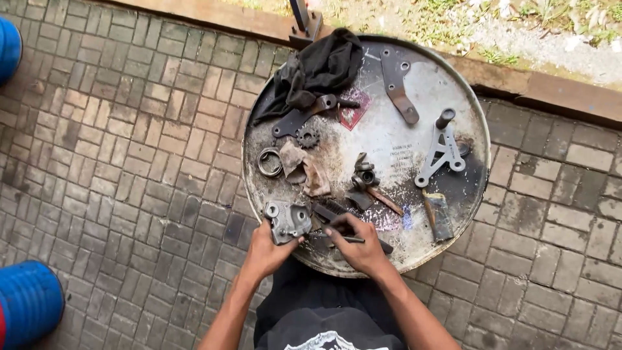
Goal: Cleaning a small metal mechanical component using a metal pick tool to remove debris from holes and crevices.
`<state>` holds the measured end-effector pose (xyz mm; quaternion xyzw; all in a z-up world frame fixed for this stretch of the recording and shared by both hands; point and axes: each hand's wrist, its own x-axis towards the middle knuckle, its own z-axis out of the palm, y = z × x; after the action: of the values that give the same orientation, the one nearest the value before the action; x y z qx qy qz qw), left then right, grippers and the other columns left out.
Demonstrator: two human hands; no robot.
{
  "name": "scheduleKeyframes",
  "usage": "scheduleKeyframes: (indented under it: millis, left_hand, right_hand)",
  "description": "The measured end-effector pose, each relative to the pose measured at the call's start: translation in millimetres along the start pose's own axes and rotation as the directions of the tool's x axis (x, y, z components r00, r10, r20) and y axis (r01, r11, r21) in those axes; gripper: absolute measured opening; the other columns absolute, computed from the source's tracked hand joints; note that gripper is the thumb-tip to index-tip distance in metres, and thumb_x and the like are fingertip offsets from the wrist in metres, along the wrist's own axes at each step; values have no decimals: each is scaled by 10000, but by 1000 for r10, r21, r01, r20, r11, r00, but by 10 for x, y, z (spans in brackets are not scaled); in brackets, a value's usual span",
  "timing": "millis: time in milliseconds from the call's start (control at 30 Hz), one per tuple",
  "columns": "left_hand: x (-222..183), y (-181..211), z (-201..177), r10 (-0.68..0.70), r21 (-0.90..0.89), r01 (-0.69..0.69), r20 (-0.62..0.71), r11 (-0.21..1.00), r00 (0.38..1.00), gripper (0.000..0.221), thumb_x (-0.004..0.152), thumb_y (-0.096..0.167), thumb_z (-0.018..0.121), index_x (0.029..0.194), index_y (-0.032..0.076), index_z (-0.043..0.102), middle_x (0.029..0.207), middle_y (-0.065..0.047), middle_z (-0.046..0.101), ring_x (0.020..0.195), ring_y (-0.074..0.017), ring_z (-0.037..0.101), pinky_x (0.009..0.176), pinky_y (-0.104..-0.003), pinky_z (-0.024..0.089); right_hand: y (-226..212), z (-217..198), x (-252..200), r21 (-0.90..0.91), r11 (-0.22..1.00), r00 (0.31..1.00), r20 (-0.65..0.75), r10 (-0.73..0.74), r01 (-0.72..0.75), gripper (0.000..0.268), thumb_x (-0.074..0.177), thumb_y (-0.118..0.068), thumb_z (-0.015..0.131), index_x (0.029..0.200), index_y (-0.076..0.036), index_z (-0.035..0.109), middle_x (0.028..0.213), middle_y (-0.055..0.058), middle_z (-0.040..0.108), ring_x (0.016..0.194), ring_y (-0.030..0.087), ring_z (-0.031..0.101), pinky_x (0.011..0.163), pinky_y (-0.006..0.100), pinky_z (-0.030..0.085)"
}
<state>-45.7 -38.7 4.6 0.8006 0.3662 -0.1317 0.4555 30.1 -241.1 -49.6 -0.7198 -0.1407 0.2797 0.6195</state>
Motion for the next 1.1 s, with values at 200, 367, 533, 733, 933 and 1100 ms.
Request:
scheduleKeyframes:
  millis: [200, 367, 533, 733, 933, 1100]
  left_hand:
    - [4, -126, 270, 73, 147, -60, -88, 987, 993, 550, 636, 318, 932, 871, -65, 614, 823, -348, 701, 852, -531, 712, 688, -610, 559]
    - [-20, -148, 347, 150, 172, -132, -98, 976, 984, 486, 602, 302, 923, 782, -39, 627, 753, -309, 678, 811, -517, 704, 658, -560, 566]
    - [97, -520, 377, 226, 204, -212, -49, 956, 973, 433, 609, 273, 907, 785, -14, 635, 764, -283, 701, 817, -507, 696, 747, -552, 555]
    - [123, -403, 245, 270, 210, -265, 8, 941, 963, 420, 629, 291, 907, 800, 9, 647, 787, -235, 730, 833, -466, 691, 770, -524, 548]
    - [316, -736, 191, 363, 187, -381, 128, 905, 923, 397, 641, 258, 877, 851, 11, 649, 824, -243, 740, 826, -467, 713, 767, -533, 530]
    - [339, -437, -36, 364, 153, -396, 202, 905, 909, 452, 640, 282, 887, 864, -36, 657, 825, -280, 735, 849, -506, 703, 779, -543, 537]
  right_hand:
    - [-385, -17, 24, 101, 979, 984, 1, 180, -179, 168, 798, -190, 807, 835, -26, 804, 616, 157, 757, 531, 161, 683, 506, 320, 532]
    - [290, 145, 195, 59, 997, 996, 72, 48, -52, 119, 816, -98, 734, 792, 15, 763, 606, 188, 701, 494, 258, 653, 456, 352, 502]
    - [341, 195, 188, -18, 992, 981, 156, -118, 122, 59, 828, -62, 723, 793, -17, 738, 684, 191, 714, 610, 314, 695, 579, 394, 529]
    - [216, 163, 253, 14, 1000, 989, 144, 13, -15, 91, 871, -35, 687, 828, 26, 739, 661, 201, 715, 543, 292, 667, 540, 383, 534]
    - [164, 261, 205, -39, 992, 992, -23, 123, -124, 97, 821, -103, 723, 759, -35, 755, 615, 159, 722, 597, 217, 686, 588, 352, 514]
    - [100, 319, 195, 83, 970, 970, -69, 235, -229, 100, 842, -57, 724, 780, 5, 772, 627, 160, 744, 571, 216, 661, 575, 334, 526]
